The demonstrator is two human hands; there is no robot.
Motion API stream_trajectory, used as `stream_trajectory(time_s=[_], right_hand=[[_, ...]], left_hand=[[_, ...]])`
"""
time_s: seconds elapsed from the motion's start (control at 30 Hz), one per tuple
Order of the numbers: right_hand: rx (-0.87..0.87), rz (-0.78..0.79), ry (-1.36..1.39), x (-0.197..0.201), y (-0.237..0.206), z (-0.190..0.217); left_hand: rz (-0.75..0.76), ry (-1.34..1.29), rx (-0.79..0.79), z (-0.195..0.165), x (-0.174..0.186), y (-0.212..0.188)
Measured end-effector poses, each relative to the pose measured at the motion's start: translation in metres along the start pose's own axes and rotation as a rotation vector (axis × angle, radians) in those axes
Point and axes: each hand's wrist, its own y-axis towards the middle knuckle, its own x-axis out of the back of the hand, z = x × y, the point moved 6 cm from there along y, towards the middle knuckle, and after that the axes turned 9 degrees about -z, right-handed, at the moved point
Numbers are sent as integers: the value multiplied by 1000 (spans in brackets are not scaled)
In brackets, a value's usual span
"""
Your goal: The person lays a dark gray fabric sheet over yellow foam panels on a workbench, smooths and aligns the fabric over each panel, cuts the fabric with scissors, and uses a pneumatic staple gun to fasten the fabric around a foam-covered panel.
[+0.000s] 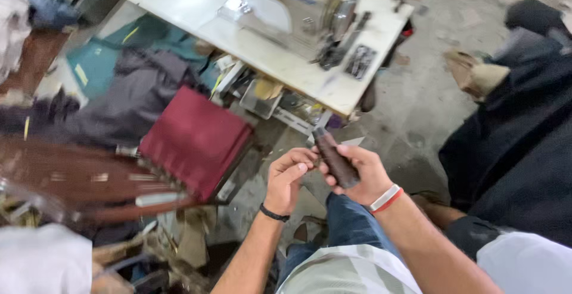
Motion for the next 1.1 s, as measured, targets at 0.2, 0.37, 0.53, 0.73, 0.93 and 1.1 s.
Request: stream_trajectory(time_s=[0.2,0.37,0.53,0.73,0.93,1.1], right_hand=[[138,156,199,125,-24,104],[235,-47,326,232,-32,247],[348,-201,321,315,-39,361],[308,-262,526,388,-2,470],[452,-205,880,508,57,652],[743,-306,741,616,46,836]], left_hand=[[350,-111,260,96,-140,86],[571,424,354,181,-272,200],[561,120,391,229,-355,302],[601,368,613,314,-419,417],[762,97,580,420,-491,599],[438,103,712,520,-599,786]])
